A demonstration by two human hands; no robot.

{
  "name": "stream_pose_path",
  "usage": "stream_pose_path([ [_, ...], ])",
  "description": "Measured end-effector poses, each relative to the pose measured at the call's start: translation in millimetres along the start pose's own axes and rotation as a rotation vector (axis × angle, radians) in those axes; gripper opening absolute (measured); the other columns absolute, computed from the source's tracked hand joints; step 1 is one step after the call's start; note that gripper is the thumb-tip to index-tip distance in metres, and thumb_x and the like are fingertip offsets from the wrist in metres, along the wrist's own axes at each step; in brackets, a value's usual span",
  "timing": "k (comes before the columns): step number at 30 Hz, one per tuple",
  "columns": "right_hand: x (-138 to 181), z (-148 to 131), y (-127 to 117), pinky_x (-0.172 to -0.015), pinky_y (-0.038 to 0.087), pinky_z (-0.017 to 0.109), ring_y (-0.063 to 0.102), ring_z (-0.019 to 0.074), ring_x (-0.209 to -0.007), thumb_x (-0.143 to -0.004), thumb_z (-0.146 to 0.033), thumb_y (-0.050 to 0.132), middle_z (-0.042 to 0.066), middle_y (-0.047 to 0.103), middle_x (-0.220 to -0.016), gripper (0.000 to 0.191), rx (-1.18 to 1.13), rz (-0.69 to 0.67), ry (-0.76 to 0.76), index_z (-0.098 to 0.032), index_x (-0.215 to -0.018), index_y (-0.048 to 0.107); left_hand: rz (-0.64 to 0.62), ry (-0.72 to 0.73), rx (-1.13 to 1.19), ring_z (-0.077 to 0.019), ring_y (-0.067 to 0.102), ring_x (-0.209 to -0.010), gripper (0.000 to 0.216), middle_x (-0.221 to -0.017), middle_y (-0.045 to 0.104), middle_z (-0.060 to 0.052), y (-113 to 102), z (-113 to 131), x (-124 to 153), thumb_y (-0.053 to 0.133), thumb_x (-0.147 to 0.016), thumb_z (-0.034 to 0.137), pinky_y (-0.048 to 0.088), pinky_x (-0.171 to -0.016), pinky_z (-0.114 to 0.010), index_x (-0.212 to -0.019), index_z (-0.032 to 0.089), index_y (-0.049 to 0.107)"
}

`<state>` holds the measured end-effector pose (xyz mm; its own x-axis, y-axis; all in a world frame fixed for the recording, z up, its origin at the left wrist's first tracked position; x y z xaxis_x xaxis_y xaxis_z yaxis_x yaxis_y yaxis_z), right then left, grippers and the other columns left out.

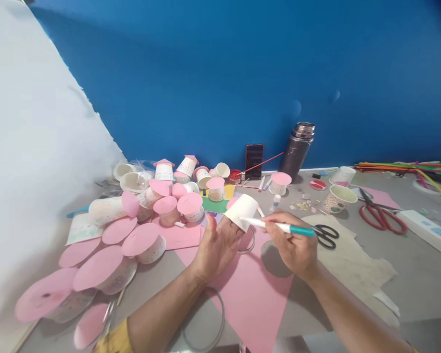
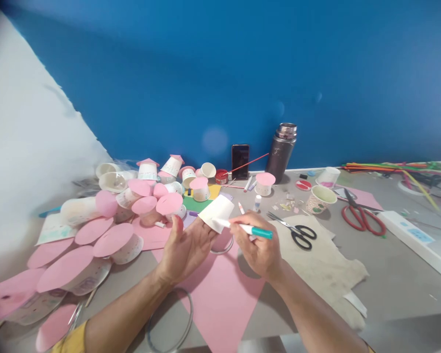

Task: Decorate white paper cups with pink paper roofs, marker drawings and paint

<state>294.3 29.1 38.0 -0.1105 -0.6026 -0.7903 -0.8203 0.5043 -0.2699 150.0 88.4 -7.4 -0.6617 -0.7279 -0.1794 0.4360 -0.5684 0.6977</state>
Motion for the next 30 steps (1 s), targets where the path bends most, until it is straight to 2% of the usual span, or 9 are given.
stream_pose_path([
  [10,-3.1,-7.7,2.0,-0.059,0.051,0.028,0.064,0.0158,-0.061,-0.096,-0.013,0.061,0.002,0.07,-0.072,0.013,0.034,-0.005,-0.096,-0.021,-0.094,0.071,-0.003,0.025,-0.015,-0.0306,0.025,-0.161,0.089,-0.166,0.046,-0.011,-0.6,-1.8,0.2,0.047,-0.092,0.081,0.015,-0.132,-0.044,-0.159,0.021,0.046],
  [18,-0.9,-4.2,2.8,-0.06,0.05,0.027,0.064,0.0148,-0.063,-0.097,-0.013,0.06,0.0,0.069,-0.072,0.013,0.038,-0.017,-0.071,-0.022,-0.095,0.069,0.009,0.001,0.014,-0.0321,0.029,-0.16,0.087,-0.163,0.049,-0.014,-1.6,-1.5,-0.2,0.048,-0.094,0.078,0.02,-0.131,-0.045,-0.156,0.018,0.049],
  [23,-0.5,-3.3,3.1,-0.06,0.05,0.028,0.063,0.0148,-0.063,-0.097,-0.013,0.059,0.001,0.068,-0.073,0.013,0.041,-0.014,-0.074,-0.021,-0.095,0.069,0.047,0.002,0.067,-0.0307,0.036,-0.157,0.084,-0.16,0.053,-0.014,-3.5,0.7,-1.5,0.05,-0.096,0.074,0.023,-0.13,-0.044,-0.159,0.018,0.044],
  [30,-1.2,-6.1,3.8,-0.061,0.052,0.029,0.064,0.0155,-0.063,-0.097,-0.013,0.059,0.001,0.071,-0.073,0.014,0.047,-0.017,-0.099,-0.022,-0.096,0.069,0.118,-0.026,0.161,-0.03,0.044,-0.152,0.084,-0.155,0.057,-0.018,-6.7,2.1,-0.8,0.047,-0.099,0.07,0.03,-0.127,-0.041,-0.16,0.012,0.04],
])
Point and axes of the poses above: each hand's wrist, its own x-axis away from the middle knuckle, its own y-axis out of the palm, z = x × y, the point moved 6 cm from there along -x, towards the middle knuckle
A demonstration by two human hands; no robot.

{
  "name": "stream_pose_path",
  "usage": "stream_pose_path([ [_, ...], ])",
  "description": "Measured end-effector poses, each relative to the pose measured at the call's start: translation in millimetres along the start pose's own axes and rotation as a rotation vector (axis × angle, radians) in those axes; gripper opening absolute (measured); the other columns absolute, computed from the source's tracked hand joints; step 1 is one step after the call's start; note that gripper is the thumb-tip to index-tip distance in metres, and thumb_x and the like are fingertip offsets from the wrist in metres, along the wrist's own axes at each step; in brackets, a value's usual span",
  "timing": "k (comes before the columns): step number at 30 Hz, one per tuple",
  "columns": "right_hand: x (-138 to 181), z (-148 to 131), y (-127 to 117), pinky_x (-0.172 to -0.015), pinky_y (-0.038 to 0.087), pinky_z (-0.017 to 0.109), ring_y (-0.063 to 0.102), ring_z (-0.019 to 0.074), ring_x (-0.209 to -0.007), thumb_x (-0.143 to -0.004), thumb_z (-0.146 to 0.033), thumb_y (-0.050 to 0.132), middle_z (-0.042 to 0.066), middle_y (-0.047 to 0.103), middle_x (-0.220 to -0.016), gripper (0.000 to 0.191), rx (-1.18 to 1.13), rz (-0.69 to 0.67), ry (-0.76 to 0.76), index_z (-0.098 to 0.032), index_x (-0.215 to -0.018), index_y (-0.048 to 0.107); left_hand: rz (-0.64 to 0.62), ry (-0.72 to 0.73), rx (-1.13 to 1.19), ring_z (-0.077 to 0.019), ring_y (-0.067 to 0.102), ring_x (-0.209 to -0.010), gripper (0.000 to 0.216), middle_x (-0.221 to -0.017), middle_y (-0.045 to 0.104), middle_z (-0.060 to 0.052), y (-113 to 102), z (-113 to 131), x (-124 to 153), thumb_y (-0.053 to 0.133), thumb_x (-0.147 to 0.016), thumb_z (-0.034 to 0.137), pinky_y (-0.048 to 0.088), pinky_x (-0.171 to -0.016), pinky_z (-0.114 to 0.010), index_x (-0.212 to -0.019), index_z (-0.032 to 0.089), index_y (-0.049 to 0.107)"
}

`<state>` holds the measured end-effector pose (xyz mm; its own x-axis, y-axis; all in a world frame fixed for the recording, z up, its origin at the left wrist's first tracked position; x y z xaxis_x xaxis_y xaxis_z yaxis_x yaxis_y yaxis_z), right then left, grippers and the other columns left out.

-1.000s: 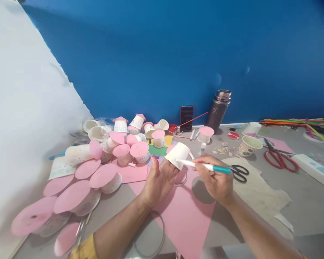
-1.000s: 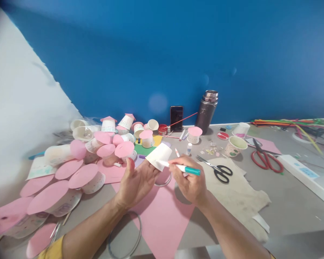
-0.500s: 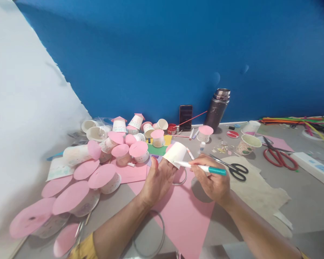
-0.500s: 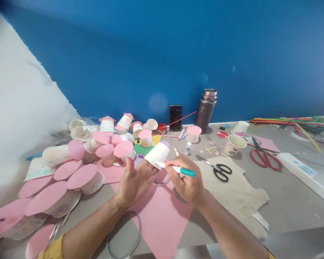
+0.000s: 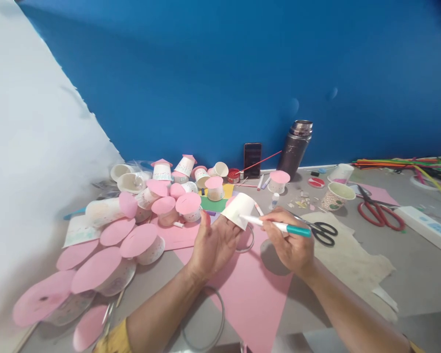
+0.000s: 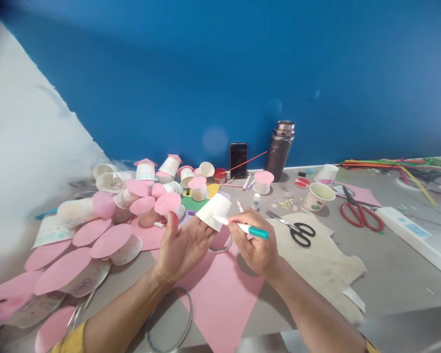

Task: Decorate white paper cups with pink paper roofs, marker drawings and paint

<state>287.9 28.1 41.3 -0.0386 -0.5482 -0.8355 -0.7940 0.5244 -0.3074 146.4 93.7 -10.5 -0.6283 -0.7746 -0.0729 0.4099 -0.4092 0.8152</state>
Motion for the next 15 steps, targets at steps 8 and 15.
stream_pose_path([
  [8,0.7,0.5,1.0,-0.058,0.052,0.028,0.066,0.0153,-0.059,-0.098,-0.017,0.059,0.0,0.07,-0.069,0.013,0.033,-0.002,0.016,-0.022,-0.091,0.07,0.127,-0.049,0.164,-0.0291,0.057,-0.142,0.082,-0.15,0.061,-0.022,-7.3,4.0,-0.4,0.042,-0.102,0.066,0.041,-0.12,-0.04,-0.161,0.008,0.034],
  [15,0.8,2.3,0.9,-0.056,0.052,0.029,0.065,0.0166,-0.058,-0.099,-0.023,0.058,0.002,0.071,-0.068,0.016,0.049,-0.001,0.051,-0.022,-0.088,0.07,0.146,-0.045,0.191,-0.0294,0.058,-0.142,0.08,-0.149,0.062,-0.023,-9.7,6.2,-1.3,0.042,-0.103,0.062,0.043,-0.119,-0.041,-0.162,0.008,0.032],
])
Point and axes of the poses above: each hand's wrist, its own x-axis away from the middle knuckle, its own y-axis out of the palm, z = x × y, the point moved 6 cm from there along -x, towards the middle knuckle
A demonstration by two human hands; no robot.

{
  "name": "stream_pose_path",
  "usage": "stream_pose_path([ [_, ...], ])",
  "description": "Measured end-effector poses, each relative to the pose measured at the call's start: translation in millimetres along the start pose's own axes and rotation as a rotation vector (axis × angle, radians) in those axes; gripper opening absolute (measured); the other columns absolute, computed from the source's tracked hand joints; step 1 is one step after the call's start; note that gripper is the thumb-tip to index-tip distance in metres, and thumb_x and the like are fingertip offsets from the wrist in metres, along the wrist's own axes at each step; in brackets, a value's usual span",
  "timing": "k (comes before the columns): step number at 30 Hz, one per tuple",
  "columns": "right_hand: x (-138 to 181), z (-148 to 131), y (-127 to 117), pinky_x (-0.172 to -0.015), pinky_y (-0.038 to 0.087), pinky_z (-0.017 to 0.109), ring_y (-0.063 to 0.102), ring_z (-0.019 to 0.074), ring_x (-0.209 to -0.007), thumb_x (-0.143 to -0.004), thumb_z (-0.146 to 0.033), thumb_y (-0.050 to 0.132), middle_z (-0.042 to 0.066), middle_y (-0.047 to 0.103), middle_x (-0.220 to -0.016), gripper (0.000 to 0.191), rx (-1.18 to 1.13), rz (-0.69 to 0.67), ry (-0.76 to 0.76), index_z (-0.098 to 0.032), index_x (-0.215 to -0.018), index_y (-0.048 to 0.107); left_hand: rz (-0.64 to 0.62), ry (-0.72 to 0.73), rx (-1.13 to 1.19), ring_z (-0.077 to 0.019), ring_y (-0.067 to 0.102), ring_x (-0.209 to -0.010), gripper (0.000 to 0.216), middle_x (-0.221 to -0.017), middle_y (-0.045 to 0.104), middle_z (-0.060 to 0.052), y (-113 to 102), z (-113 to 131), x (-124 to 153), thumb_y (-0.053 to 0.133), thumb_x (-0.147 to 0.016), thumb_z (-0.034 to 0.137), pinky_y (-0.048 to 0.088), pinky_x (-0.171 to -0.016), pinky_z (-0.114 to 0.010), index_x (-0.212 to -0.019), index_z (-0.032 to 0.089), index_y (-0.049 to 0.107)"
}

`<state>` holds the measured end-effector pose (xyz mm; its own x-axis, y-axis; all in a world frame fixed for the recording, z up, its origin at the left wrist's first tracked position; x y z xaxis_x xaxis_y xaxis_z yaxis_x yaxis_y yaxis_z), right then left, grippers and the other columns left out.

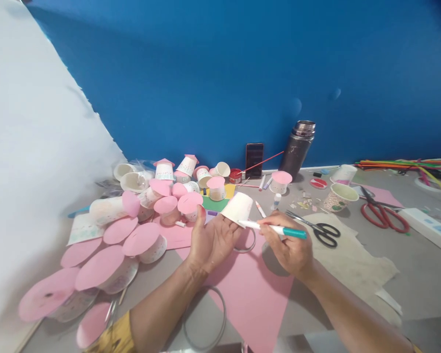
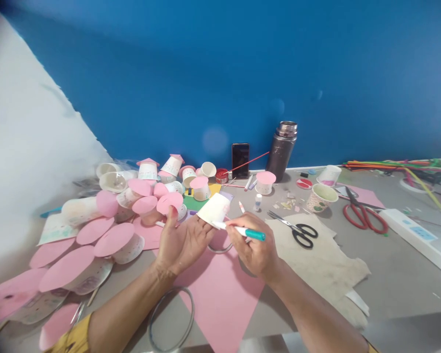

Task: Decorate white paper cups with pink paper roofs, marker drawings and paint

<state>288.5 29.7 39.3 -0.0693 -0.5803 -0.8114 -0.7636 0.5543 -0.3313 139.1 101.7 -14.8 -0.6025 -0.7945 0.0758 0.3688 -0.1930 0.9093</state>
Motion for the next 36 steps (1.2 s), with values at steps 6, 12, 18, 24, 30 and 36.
stream_pose_path([
  [6,1,0,0,-0.058,0.051,0.029,0.065,0.016,-0.059,-0.097,-0.018,0.06,0.001,0.071,-0.07,0.013,-0.021,0.009,-0.015,-0.022,-0.09,0.07,0.049,0.013,0.039,-0.0314,0.056,-0.143,0.083,-0.152,0.058,-0.025,-1,3,-1,0.038,-0.104,0.065,0.044,-0.119,-0.044,-0.162,0.006,0.029],
  [12,3,5,0,-0.06,0.053,0.028,0.065,0.016,-0.061,-0.098,-0.02,0.06,0.001,0.07,-0.07,0.013,-0.044,-0.011,0.009,-0.022,-0.091,0.071,0.106,0.031,0.073,-0.0323,0.059,-0.14,0.093,-0.149,0.059,-0.029,-6,7,-3,0.034,-0.102,0.07,0.049,-0.114,-0.043,-0.162,0.0,0.026],
  [18,3,6,1,-0.056,0.051,0.028,0.064,0.0157,-0.057,-0.1,-0.024,0.058,0.002,0.069,-0.068,0.017,-0.034,-0.022,0.046,-0.022,-0.089,0.07,0.116,0.027,0.08,-0.0329,0.061,-0.138,0.089,-0.148,0.06,-0.029,-6,6,-3,0.036,-0.103,0.068,0.051,-0.112,-0.044,-0.161,0.0,0.029],
  [24,5,10,1,-0.051,0.05,0.026,0.064,0.014,-0.053,-0.101,-0.03,0.059,0.001,0.071,-0.067,0.02,-0.056,-0.049,0.098,-0.022,-0.088,0.071,0.1,0.025,0.055,-0.0312,0.066,-0.132,0.084,-0.143,0.065,-0.026,-9,9,-5,0.038,-0.104,0.065,0.054,-0.107,-0.042,-0.162,0.005,0.03],
  [30,6,34,-19,-0.07,0.061,0.033,0.075,0.0193,-0.075,-0.105,-0.038,0.055,0.006,0.082,-0.094,0.024,-0.089,0.24,0.299,-0.023,-0.117,0.069,0.059,-0.057,0.054,-0.0309,0.071,-0.122,0.095,-0.136,0.069,-0.028,-7,3,-2,0.03,-0.101,0.074,0.057,-0.1,-0.039,-0.16,-0.001,0.031],
  [36,2,48,-3,-0.098,0.06,0.041,0.073,0.028,-0.118,-0.095,-0.045,0.07,0.011,0.079,-0.122,0.04,-0.227,-0.029,0.422,-0.023,-0.128,0.068,-0.073,-0.24,-0.012,-0.0333,0.074,-0.113,0.099,-0.128,0.072,-0.03,-3,-13,2,0.025,-0.101,0.075,0.056,-0.096,-0.041,-0.152,-0.01,0.04],
])
Point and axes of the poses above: each hand's wrist, its own x-axis away from the middle knuckle, its own y-axis out of the palm, z = x × y, the point moved 6 cm from there along -x, towards the middle knuckle
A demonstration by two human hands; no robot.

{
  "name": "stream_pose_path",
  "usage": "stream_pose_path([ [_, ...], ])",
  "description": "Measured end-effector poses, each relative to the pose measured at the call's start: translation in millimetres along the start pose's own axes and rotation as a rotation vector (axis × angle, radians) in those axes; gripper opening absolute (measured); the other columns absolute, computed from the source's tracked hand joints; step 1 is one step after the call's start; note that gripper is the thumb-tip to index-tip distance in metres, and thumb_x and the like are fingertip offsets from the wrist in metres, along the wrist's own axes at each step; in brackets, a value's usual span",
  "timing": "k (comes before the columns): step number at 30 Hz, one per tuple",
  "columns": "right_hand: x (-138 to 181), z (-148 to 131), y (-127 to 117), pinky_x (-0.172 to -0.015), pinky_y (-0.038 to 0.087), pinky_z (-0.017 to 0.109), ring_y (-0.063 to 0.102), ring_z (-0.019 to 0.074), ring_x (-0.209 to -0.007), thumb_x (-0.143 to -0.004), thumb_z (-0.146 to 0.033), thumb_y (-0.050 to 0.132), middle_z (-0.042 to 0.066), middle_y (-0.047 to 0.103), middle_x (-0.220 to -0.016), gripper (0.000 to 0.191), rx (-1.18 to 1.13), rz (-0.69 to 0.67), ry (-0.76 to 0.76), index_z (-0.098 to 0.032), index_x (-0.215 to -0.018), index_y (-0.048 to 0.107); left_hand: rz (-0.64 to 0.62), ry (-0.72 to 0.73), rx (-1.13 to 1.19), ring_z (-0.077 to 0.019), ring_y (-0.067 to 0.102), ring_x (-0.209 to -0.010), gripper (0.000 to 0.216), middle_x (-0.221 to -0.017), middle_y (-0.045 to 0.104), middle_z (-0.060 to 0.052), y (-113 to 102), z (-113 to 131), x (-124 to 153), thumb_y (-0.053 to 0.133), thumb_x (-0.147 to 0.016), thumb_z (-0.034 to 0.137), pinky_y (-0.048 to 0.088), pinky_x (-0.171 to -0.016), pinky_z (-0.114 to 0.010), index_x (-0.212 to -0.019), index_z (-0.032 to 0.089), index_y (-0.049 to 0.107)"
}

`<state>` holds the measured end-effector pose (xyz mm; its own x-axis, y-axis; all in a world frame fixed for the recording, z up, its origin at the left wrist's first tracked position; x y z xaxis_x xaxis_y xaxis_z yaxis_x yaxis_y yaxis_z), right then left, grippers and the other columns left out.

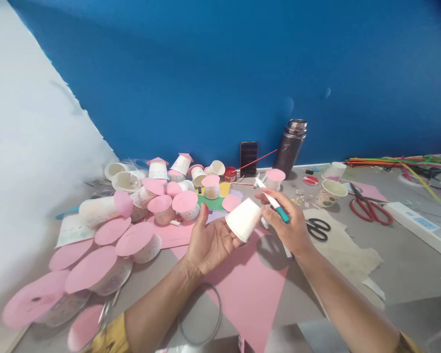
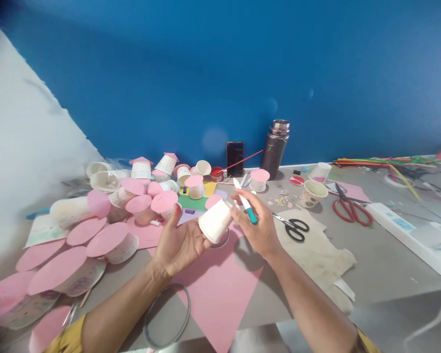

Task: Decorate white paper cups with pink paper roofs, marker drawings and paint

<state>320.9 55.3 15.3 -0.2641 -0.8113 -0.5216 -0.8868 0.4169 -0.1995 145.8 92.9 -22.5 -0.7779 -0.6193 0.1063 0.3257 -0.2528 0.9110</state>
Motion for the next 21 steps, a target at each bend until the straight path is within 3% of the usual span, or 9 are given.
stream_pose_path([
  [5,-1,6,4,-0.093,0.062,0.041,0.076,0.0299,-0.114,-0.09,-0.048,0.076,0.011,0.08,-0.117,0.043,-0.08,-0.097,0.083,-0.023,-0.124,0.071,-0.021,-0.043,-0.041,-0.0351,0.069,-0.124,0.097,-0.137,0.068,-0.029,2,-3,0,0.027,-0.101,0.075,0.051,-0.104,-0.041,-0.148,-0.007,0.047],
  [9,-3,12,0,-0.085,0.063,0.039,0.078,0.0293,-0.103,-0.085,-0.05,0.08,0.012,0.082,-0.108,0.045,-0.104,-0.03,0.132,-0.021,-0.119,0.074,-0.035,-0.025,-0.064,-0.0326,0.072,-0.116,0.096,-0.132,0.07,-0.029,5,-2,1,0.028,-0.101,0.076,0.053,-0.096,-0.038,-0.141,-0.007,0.057],
  [12,-3,20,-1,-0.083,0.064,0.038,0.079,0.0288,-0.1,-0.081,-0.052,0.083,0.012,0.082,-0.106,0.05,-0.147,0.014,0.19,-0.021,-0.119,0.074,-0.043,0.011,-0.091,-0.0315,0.073,-0.109,0.091,-0.128,0.073,-0.028,7,-2,2,0.031,-0.102,0.073,0.053,-0.093,-0.038,-0.134,-0.006,0.063],
  [16,-2,24,1,-0.085,0.063,0.039,0.078,0.0285,-0.102,-0.078,-0.054,0.086,0.011,0.082,-0.108,0.057,-0.164,0.016,0.214,-0.021,-0.123,0.073,-0.046,0.072,-0.194,-0.0337,0.068,-0.118,0.08,-0.135,0.07,-0.027,7,-3,2,0.043,-0.102,0.068,0.051,-0.094,-0.038,-0.134,-0.001,0.066],
  [21,-3,27,2,-0.08,0.063,0.038,0.078,0.0287,-0.096,-0.075,-0.056,0.087,0.011,0.083,-0.104,0.063,-0.201,0.036,0.268,-0.02,-0.125,0.072,-0.151,0.206,-0.42,-0.0328,0.066,-0.124,0.06,-0.132,0.074,-0.02,10,-5,3,0.058,-0.1,0.055,0.043,-0.108,-0.038,-0.133,0.006,0.071],
])
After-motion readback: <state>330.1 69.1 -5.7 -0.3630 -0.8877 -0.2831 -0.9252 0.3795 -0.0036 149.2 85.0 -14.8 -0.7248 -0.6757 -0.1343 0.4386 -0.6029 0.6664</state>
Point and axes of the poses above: each hand's wrist, its own x-axis away from the middle knuckle, its own y-axis out of the palm, z = x × y, the point moved 6 cm from there along -x, towards the middle knuckle
